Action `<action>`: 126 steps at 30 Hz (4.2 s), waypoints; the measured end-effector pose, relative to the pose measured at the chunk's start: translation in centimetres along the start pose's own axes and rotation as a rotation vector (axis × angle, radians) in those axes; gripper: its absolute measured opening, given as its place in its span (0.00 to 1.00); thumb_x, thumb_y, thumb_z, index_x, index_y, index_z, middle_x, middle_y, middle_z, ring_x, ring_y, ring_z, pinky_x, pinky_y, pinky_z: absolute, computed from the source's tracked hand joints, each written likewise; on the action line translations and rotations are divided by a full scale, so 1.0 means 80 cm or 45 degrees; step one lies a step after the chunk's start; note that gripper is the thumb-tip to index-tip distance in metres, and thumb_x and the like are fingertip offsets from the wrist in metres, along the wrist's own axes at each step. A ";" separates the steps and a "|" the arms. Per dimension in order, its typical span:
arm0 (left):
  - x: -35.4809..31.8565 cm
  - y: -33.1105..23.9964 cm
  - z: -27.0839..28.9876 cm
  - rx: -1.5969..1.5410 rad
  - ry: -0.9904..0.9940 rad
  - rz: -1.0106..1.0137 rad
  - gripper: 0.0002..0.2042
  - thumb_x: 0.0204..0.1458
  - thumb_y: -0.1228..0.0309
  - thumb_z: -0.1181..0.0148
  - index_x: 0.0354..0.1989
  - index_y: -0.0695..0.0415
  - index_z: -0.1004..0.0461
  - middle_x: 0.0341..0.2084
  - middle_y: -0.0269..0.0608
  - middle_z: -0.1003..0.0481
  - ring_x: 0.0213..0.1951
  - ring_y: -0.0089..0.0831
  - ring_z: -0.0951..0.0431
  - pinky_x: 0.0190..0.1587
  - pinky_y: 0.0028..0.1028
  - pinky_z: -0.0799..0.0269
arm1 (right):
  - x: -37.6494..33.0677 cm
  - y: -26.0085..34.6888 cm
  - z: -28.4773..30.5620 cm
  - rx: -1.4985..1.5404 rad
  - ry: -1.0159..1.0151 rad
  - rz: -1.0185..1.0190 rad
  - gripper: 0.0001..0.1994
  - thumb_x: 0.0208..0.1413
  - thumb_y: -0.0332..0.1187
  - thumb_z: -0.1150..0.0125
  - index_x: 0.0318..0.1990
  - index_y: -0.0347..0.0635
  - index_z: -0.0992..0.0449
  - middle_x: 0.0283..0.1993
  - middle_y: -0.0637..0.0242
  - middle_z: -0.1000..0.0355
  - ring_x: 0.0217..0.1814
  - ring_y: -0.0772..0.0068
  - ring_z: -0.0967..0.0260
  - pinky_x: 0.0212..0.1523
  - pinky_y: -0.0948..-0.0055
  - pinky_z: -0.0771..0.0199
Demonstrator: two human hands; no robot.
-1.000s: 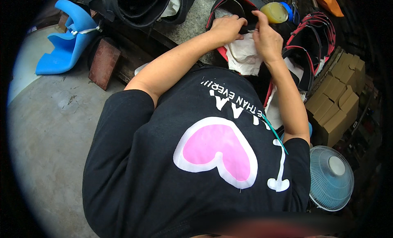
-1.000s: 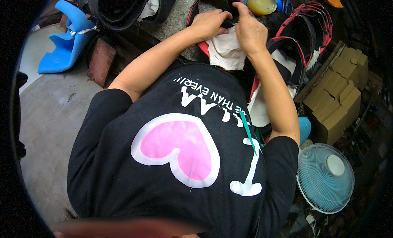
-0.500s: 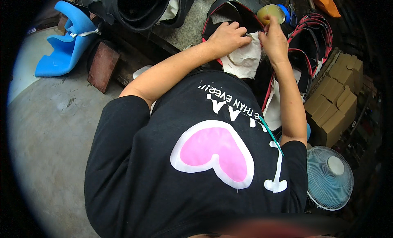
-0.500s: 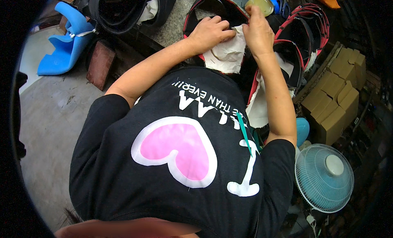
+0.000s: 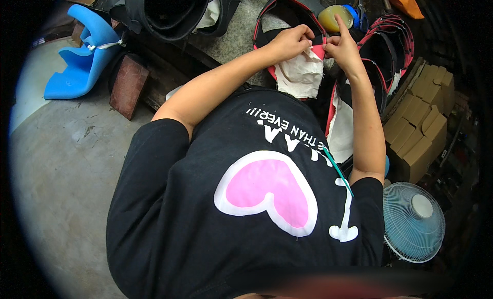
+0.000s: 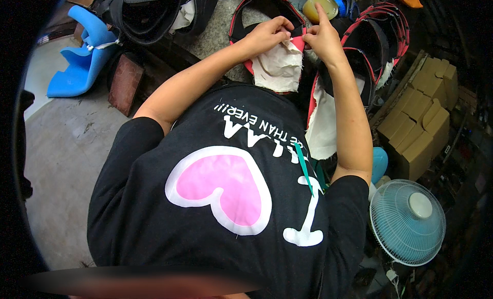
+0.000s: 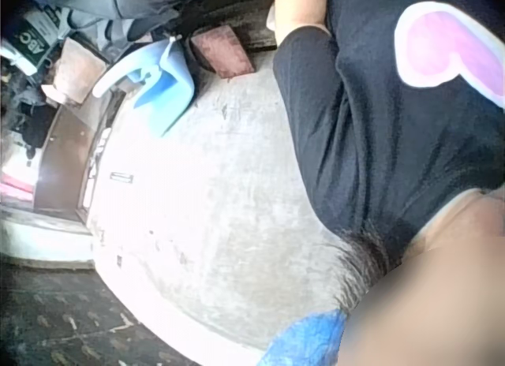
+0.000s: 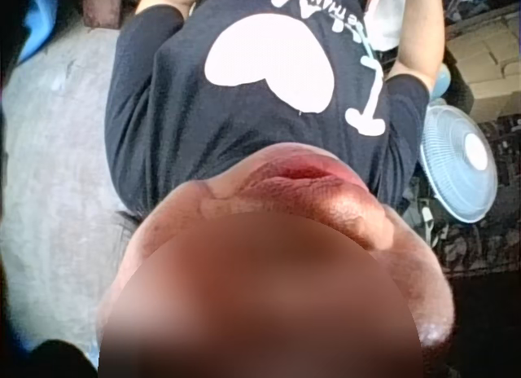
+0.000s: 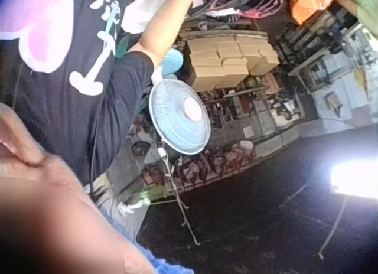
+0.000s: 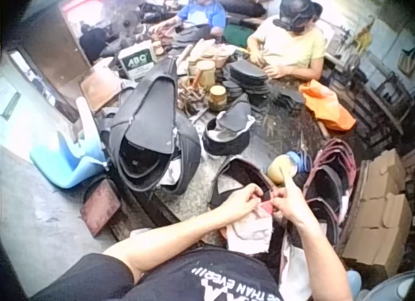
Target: The person works on a black and red bag, inserting and adjusting a white fabric piece inside the opening. They use scissors to trim the fabric and repeatedly tuck and smooth the material into the bag's interior. The person handles multiple similar bags on the table, repositioning them while continuing to adjust the fabric inside the primary bag.
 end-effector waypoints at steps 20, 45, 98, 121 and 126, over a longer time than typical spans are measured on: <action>-0.002 -0.022 -0.015 1.040 -0.158 -0.561 0.09 0.48 0.68 0.40 0.34 0.58 0.21 0.30 0.47 0.22 0.34 0.46 0.20 0.37 0.39 0.24 | -0.005 0.007 -0.015 -0.230 0.001 0.136 0.48 0.44 0.21 0.39 0.74 0.53 0.56 0.22 0.63 0.31 0.24 0.74 0.31 0.32 0.71 0.27; 0.016 -0.004 0.000 1.006 -0.114 -0.428 0.09 0.47 0.70 0.40 0.34 0.61 0.22 0.34 0.46 0.25 0.37 0.46 0.22 0.41 0.41 0.25 | 0.009 -0.009 -0.043 -0.540 -0.294 0.154 0.52 0.43 0.28 0.34 0.74 0.46 0.61 0.26 0.52 0.27 0.29 0.56 0.25 0.34 0.62 0.27; 0.045 -0.012 0.001 1.046 0.265 -0.195 0.12 0.48 0.62 0.37 0.41 0.50 0.19 0.34 0.47 0.20 0.39 0.46 0.20 0.43 0.42 0.26 | -0.044 0.032 -0.050 -0.922 -0.370 0.462 0.18 0.46 0.33 0.32 0.42 0.46 0.34 0.30 0.63 0.27 0.39 0.56 0.27 0.38 0.57 0.28; 0.032 0.008 0.000 0.861 0.104 -0.415 0.11 0.48 0.69 0.44 0.39 0.51 0.20 0.31 0.46 0.20 0.36 0.46 0.20 0.40 0.40 0.26 | -0.033 0.018 -0.020 -0.473 -0.171 0.189 0.19 0.47 0.28 0.37 0.48 0.47 0.34 0.34 0.63 0.21 0.37 0.59 0.23 0.39 0.64 0.26; 0.038 0.009 0.016 0.706 0.163 -0.055 0.13 0.44 0.65 0.43 0.37 0.53 0.19 0.31 0.48 0.20 0.35 0.44 0.20 0.41 0.37 0.25 | -0.055 0.029 -0.045 -0.965 0.160 0.661 0.12 0.48 0.30 0.41 0.42 0.48 0.28 0.36 0.68 0.21 0.39 0.60 0.25 0.41 0.66 0.28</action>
Point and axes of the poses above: each hand's wrist, its own x-axis towards the middle knuckle, its own z-axis out of the back of the hand, y = z × x, the point moved 4 cm from there along x, towards the middle knuckle
